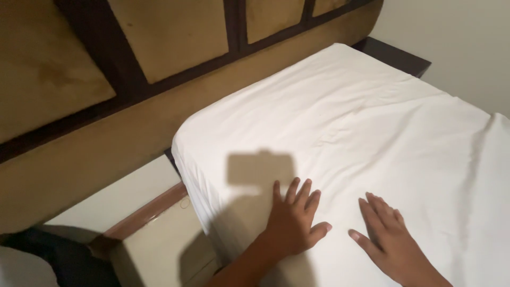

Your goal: The person smooths a white fitted sheet on a mattress by hand, repeatedly pressing and tucking the fabric along the edges and corners. The person moves around the bed to adjust different sections, ensuring the sheet is flat and secure.

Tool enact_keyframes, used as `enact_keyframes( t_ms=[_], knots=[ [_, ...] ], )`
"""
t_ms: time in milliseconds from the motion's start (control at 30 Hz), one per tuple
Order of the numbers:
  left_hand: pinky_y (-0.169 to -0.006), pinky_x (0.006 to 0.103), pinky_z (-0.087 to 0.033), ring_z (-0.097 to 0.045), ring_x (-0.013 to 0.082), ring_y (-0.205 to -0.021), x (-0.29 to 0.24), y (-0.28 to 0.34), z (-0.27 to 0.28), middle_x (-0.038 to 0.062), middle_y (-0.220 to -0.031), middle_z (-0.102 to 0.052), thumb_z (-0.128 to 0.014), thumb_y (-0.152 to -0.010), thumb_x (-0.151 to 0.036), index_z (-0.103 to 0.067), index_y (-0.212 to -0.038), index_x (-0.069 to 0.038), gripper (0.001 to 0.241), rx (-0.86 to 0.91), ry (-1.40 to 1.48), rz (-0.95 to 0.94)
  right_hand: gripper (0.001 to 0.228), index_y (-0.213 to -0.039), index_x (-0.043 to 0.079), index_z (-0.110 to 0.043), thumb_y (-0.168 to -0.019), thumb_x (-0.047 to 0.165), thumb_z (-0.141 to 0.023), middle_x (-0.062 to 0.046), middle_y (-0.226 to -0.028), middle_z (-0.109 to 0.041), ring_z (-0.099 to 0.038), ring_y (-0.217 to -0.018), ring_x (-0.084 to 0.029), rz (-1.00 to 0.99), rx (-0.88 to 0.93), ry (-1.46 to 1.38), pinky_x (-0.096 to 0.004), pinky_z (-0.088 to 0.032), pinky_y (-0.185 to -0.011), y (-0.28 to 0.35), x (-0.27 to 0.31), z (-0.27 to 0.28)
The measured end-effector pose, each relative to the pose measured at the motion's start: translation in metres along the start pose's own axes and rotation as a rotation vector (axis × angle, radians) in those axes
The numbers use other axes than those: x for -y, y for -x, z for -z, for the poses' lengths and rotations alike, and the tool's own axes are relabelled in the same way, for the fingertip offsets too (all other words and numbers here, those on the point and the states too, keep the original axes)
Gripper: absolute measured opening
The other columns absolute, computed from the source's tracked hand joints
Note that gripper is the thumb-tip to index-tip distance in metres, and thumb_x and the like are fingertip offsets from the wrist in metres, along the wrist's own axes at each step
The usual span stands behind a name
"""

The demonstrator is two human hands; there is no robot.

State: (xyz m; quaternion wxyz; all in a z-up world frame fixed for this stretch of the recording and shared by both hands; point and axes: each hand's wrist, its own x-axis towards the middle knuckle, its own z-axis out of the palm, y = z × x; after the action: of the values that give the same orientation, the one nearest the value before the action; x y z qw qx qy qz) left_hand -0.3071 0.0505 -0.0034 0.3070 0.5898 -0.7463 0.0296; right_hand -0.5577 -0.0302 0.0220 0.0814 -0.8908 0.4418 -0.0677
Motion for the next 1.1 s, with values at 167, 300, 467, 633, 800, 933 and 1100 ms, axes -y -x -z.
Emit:
enact_keyframes(
  t_ms=[167, 300, 467, 633, 800, 933, 1100],
  knots=[
    [-0.104, 0.0866, -0.009, -0.027, 0.0552, -0.147, -0.026, -0.004, 0.01, 0.033, -0.158, -0.038, -0.065, -0.09, -0.052, -0.055, -0.143, 0.004, 0.077, 0.112, 0.059, 0.04, 0.083, -0.159, 0.014, -0.032, -0.089, 0.053, -0.053, -0.016, -0.168, -0.021, -0.013, -0.156, -0.035, -0.106, 0.057, 0.051, -0.054, -0.016, -0.116, 0.026, -0.013, 0.02],
    [-0.107, 0.0874, -0.01, -0.025, 0.054, -0.152, -0.054, -0.007, 0.006, 0.03, -0.162, -0.035, -0.064, -0.092, -0.05, -0.054, -0.146, 0.002, 0.076, 0.114, 0.119, 0.024, 0.083, -0.157, 0.01, -0.035, -0.089, 0.055, -0.053, -0.019, -0.166, -0.026, -0.017, -0.151, -0.036, -0.051, -0.07, 0.093, -0.058, -0.018, -0.115, 0.046, -0.047, -0.005],
    [-0.107, 0.0857, -0.004, -0.017, 0.0524, -0.152, -0.075, -0.007, 0.001, 0.029, -0.164, -0.027, -0.062, -0.091, -0.051, -0.047, -0.15, 0.001, 0.08, 0.233, 0.108, 0.117, 0.078, -0.154, 0.009, -0.037, -0.091, 0.054, -0.05, -0.019, -0.159, -0.03, -0.021, -0.15, -0.036, -0.019, -0.198, 0.173, -0.059, -0.018, -0.116, 0.044, -0.051, -0.026],
    [-0.112, 0.0753, 0.004, -0.008, 0.0449, -0.152, -0.09, -0.005, 0.004, 0.025, -0.164, -0.02, -0.06, -0.091, -0.054, -0.036, -0.153, -0.004, 0.083, 0.317, 0.05, 0.228, 0.072, -0.149, 0.004, -0.037, -0.094, 0.049, -0.047, -0.021, -0.159, -0.031, -0.023, -0.15, -0.038, -0.02, -0.21, 0.125, -0.061, -0.017, -0.115, 0.057, -0.039, -0.024],
    [-0.118, 0.0677, 0.005, -0.008, 0.0392, -0.155, -0.1, 0.011, 0.012, 0.02, -0.165, -0.023, -0.062, -0.088, -0.052, -0.035, -0.155, -0.008, 0.085, 0.331, 0.068, 0.373, 0.069, -0.149, 0.002, -0.037, -0.096, 0.047, -0.043, -0.022, -0.159, -0.031, -0.022, -0.15, -0.038, 0.077, -0.289, 0.145, -0.065, -0.015, -0.114, 0.054, -0.046, -0.037],
    [-0.12, 0.0646, 0.002, -0.013, 0.0376, -0.156, -0.101, 0.019, 0.012, 0.019, -0.165, -0.028, -0.063, -0.089, -0.051, -0.04, -0.154, -0.009, 0.08, 0.239, 0.06, 0.326, 0.068, -0.15, 0.003, -0.037, -0.097, 0.046, -0.043, -0.021, -0.16, -0.03, -0.02, -0.151, -0.037, 0.032, -0.243, 0.119, -0.064, -0.013, -0.115, 0.055, -0.032, -0.026],
    [-0.118, 0.0655, -0.004, -0.022, 0.0381, -0.153, -0.095, 0.022, -0.001, 0.018, -0.162, -0.034, -0.064, -0.087, -0.051, -0.044, -0.152, -0.012, 0.078, 0.143, -0.018, 0.285, 0.067, -0.15, 0.007, -0.039, -0.095, 0.044, -0.048, -0.016, -0.16, -0.031, -0.022, -0.151, -0.033, 0.006, -0.225, 0.111, -0.064, -0.012, -0.116, 0.047, -0.025, -0.023]
  ],
)
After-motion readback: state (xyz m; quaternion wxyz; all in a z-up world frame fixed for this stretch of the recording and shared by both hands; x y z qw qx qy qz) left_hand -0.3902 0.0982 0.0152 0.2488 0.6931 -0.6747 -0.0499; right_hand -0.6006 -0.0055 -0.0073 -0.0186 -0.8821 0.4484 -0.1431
